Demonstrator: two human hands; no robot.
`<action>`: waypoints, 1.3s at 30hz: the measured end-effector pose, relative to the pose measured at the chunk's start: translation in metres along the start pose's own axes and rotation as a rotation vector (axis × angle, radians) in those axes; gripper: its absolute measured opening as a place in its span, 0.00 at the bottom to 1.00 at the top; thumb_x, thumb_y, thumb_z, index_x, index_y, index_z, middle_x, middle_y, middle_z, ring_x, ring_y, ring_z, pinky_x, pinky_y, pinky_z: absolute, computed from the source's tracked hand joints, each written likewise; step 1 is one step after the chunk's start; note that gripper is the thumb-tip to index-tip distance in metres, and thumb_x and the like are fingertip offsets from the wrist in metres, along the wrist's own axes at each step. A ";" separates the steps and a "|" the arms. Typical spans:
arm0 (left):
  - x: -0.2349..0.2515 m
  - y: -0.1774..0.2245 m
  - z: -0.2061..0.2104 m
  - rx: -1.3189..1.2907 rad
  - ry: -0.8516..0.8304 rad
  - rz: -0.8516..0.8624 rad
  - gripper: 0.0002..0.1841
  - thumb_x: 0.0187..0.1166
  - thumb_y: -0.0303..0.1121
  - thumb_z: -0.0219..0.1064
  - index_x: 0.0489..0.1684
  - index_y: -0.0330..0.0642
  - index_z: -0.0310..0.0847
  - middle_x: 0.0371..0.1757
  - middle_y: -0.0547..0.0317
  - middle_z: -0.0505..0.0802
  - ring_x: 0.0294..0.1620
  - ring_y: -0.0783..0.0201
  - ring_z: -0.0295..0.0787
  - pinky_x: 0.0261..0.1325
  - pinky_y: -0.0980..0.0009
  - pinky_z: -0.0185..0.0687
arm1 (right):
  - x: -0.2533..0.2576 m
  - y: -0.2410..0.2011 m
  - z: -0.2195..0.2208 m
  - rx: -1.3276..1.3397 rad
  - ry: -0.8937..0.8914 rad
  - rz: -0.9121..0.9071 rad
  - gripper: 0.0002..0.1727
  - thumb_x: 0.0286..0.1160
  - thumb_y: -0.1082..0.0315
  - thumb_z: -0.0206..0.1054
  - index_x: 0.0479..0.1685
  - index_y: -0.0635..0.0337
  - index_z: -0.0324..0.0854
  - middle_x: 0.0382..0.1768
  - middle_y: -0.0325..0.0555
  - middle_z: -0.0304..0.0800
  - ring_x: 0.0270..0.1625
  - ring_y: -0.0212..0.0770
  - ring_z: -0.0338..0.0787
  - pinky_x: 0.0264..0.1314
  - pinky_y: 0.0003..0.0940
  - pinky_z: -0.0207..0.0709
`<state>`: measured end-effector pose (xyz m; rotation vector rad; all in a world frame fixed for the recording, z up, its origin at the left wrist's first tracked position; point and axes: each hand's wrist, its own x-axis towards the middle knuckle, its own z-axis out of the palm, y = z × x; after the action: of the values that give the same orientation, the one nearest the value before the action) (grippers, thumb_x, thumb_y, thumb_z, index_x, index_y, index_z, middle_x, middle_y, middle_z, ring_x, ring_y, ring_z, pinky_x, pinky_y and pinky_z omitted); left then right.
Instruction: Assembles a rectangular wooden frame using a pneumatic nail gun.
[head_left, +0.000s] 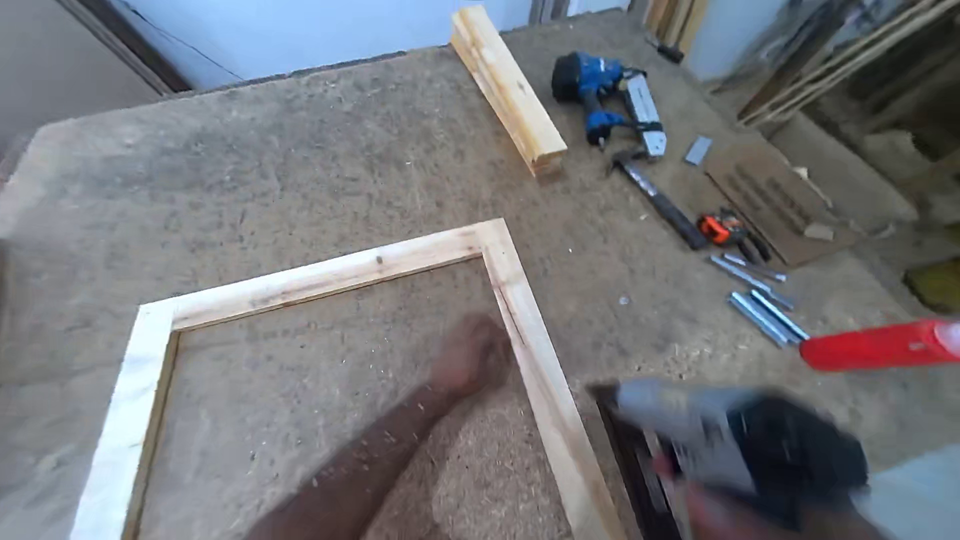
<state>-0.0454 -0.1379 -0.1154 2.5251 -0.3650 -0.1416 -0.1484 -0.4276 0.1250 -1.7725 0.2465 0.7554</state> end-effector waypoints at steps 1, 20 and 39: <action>0.021 -0.034 -0.024 0.040 0.012 -0.082 0.16 0.85 0.36 0.62 0.66 0.47 0.86 0.73 0.48 0.85 0.80 0.47 0.75 0.83 0.45 0.70 | 0.040 -0.033 0.000 0.007 -0.031 -0.011 0.17 0.83 0.54 0.66 0.58 0.57 0.83 0.21 0.37 0.83 0.18 0.35 0.83 0.21 0.33 0.83; 0.096 -0.229 -0.087 0.471 0.264 -0.379 0.32 0.85 0.60 0.42 0.49 0.41 0.84 0.54 0.42 0.88 0.64 0.40 0.83 0.60 0.43 0.77 | 0.414 -0.129 0.080 -0.075 0.031 0.292 0.32 0.81 0.30 0.55 0.41 0.53 0.80 0.17 0.35 0.68 0.13 0.34 0.71 0.21 0.38 0.83; 0.095 -0.231 -0.088 0.438 0.295 -0.379 0.30 0.85 0.57 0.43 0.46 0.41 0.84 0.54 0.43 0.89 0.64 0.41 0.84 0.62 0.45 0.77 | 0.389 -0.117 0.101 -0.167 0.083 0.347 0.33 0.80 0.29 0.56 0.41 0.55 0.78 0.17 0.37 0.70 0.14 0.35 0.75 0.23 0.39 0.85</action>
<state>0.1142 0.0649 -0.1744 2.9661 0.2304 0.1875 0.1754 -0.2152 -0.0335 -1.9469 0.5718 0.9712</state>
